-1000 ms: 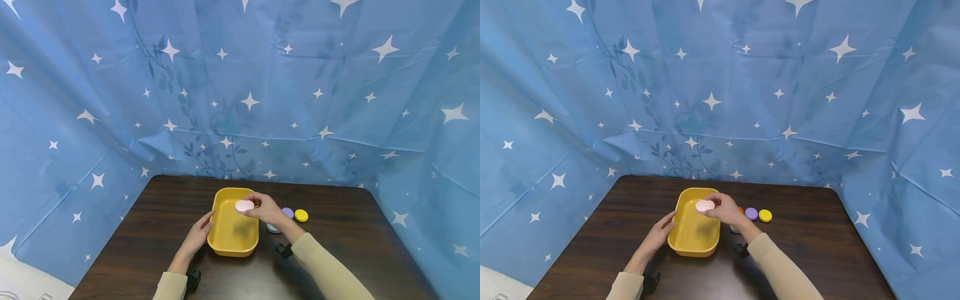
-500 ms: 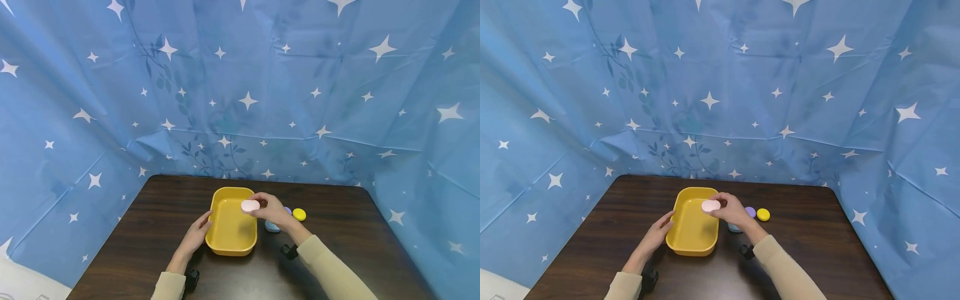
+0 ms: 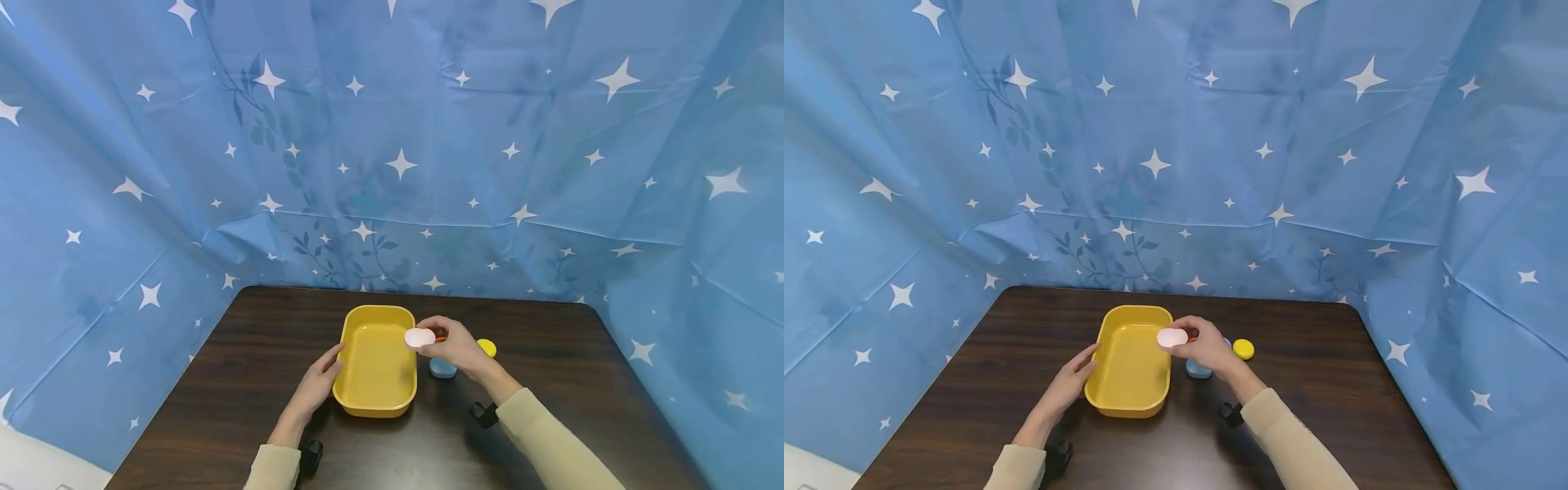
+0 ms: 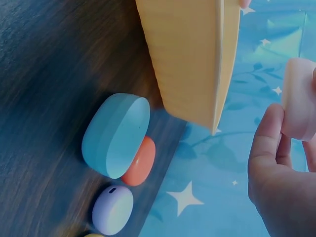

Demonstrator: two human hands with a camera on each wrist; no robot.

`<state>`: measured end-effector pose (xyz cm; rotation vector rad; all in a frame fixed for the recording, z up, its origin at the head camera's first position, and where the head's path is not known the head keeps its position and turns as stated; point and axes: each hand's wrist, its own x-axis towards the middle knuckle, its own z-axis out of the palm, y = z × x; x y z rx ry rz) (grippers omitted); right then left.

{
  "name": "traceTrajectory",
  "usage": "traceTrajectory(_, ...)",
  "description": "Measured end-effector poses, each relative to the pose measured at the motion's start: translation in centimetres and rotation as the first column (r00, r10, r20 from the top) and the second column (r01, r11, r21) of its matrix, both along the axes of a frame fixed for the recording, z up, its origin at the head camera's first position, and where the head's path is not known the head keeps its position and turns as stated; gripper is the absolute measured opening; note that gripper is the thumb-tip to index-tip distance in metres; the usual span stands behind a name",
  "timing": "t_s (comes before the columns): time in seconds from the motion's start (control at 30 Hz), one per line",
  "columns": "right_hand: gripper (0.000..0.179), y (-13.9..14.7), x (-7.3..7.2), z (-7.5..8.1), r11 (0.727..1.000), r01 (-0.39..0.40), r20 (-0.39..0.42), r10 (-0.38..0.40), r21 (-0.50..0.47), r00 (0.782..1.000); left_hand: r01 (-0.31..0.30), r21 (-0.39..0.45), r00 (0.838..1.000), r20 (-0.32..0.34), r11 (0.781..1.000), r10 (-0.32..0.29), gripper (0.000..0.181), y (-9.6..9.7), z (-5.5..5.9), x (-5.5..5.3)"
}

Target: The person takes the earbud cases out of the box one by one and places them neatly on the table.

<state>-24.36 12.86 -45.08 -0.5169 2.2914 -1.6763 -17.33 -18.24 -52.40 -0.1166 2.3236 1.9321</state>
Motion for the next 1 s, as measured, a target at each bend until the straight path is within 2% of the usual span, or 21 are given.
traceTrajectory(0.17,0.042,0.5,0.1,0.0,1.000,0.012,0.021,-0.012,0.001,1.000,-0.003,-0.005,1.000,0.006,1.000,0.003,0.050,0.1,-0.1,0.0)
traceTrajectory(0.37,0.041,1.5,0.1,-0.4,1.000,0.006,0.003,-0.006,0.009,1.000,-0.001,-0.005,1.000,0.006,1.000,0.001,0.050,0.1,-0.1,0.0)
traceTrajectory(0.7,0.042,2.9,0.5,-0.4,0.994,0.074,-0.001,-0.074,0.084,0.997,0.001,-0.004,1.000,-0.002,1.000,-0.001,0.050,-0.1,-0.1,0.0)
traceTrajectory(1.0,0.043,3.8,0.5,-0.4,0.996,0.063,-0.027,-0.061,0.065,0.998,-0.005,-0.002,1.000,0.007,1.000,0.005,0.049,-0.1,0.0,-0.1)
